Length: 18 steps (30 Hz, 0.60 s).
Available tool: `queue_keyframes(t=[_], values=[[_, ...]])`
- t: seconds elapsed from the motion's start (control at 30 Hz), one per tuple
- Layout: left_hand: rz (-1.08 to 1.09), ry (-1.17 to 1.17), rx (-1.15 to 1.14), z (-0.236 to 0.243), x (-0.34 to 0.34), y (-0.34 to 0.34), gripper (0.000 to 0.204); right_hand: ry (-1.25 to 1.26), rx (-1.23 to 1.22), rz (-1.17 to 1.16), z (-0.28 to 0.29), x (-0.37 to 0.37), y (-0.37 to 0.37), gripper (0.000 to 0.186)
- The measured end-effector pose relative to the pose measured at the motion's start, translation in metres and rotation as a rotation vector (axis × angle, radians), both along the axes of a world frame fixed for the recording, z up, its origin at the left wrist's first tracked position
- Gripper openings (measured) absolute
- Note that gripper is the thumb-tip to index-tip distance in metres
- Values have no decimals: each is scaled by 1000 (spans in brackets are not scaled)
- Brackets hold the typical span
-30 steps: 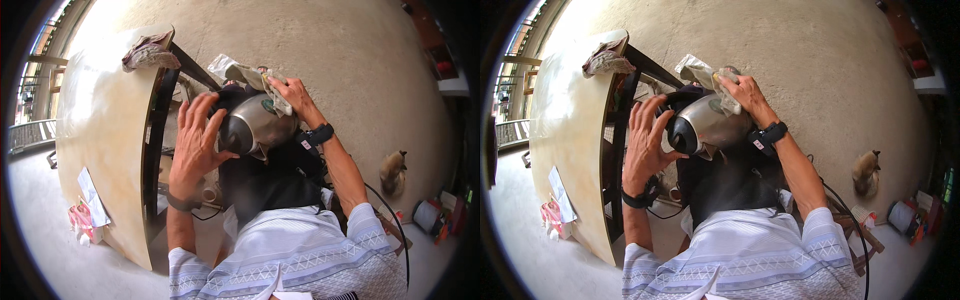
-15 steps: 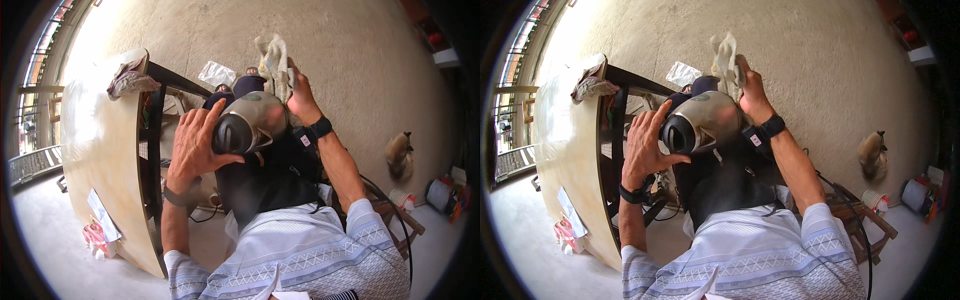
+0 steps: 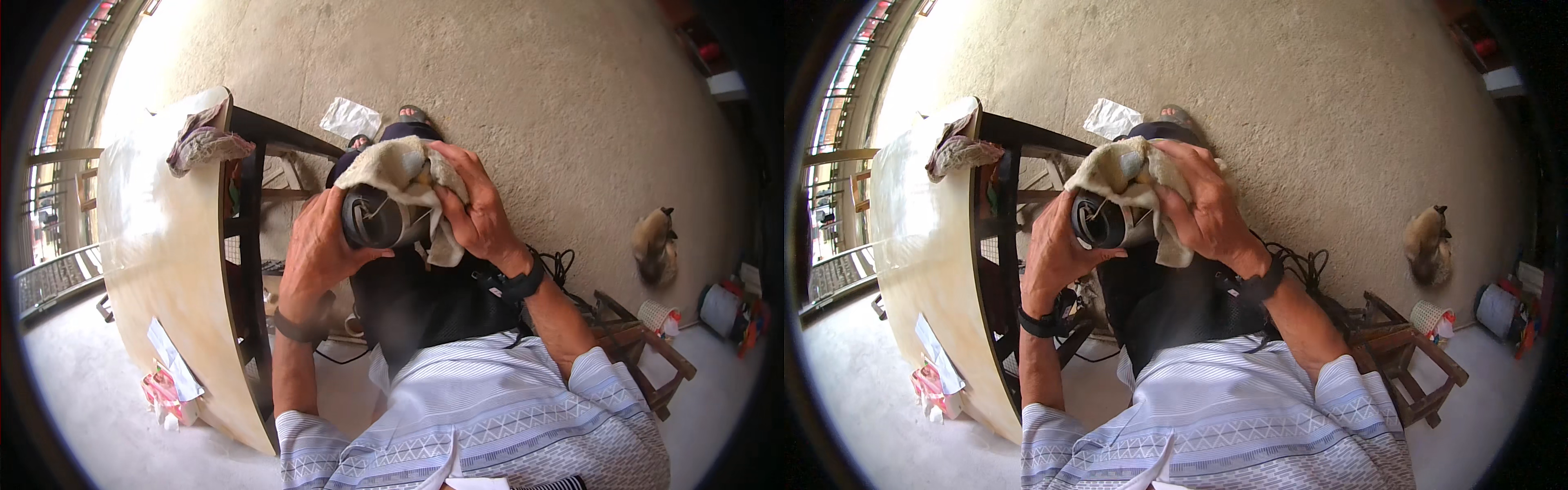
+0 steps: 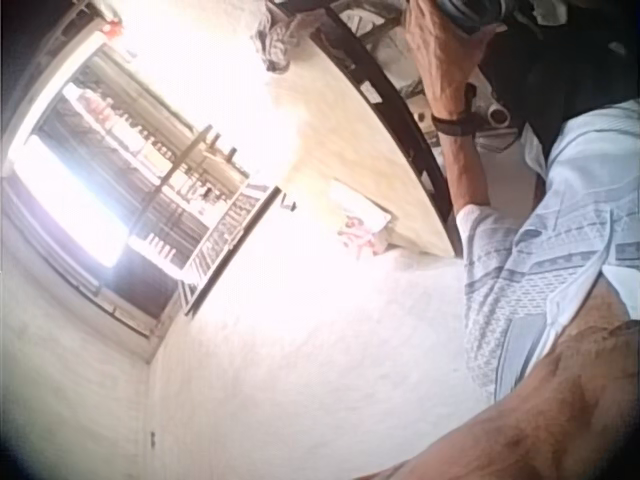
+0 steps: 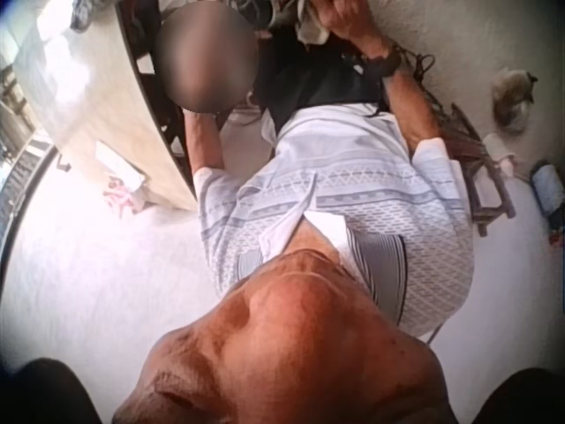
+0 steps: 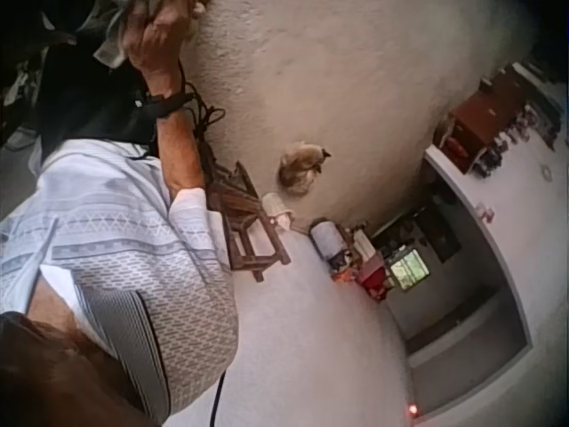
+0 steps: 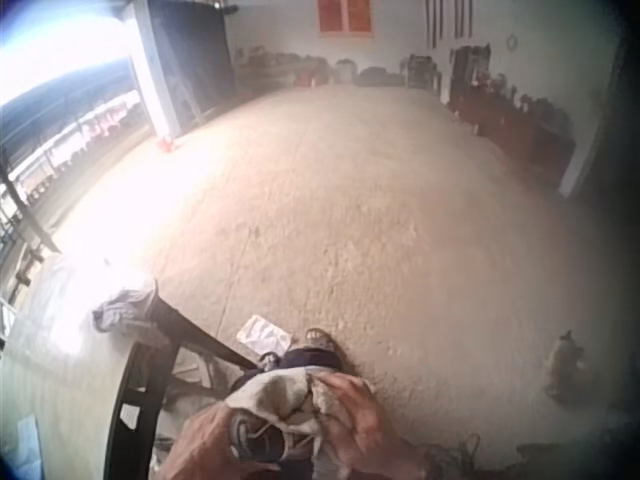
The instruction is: Wiping and cleaning the exterior surface of an electric kettle with a cloth.
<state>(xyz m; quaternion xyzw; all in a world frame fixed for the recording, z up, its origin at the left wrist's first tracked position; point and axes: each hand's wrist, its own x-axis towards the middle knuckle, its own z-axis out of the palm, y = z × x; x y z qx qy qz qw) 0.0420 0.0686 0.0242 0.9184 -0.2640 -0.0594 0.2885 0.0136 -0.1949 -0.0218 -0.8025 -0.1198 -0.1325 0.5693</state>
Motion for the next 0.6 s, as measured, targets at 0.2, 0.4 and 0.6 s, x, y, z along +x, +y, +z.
queue_keyframes(t=[0.2,0.4,0.6], values=[[63,11,9,-4,-1,-1,127,40,-207,-72,-48,34,-10,35],[67,-87,-61,-10,-6,0,121,-73,-335,-38,-79,66,-21,32],[170,-70,-217,-18,-11,-3,111,613,758,-175,-53,71,-25,35]])
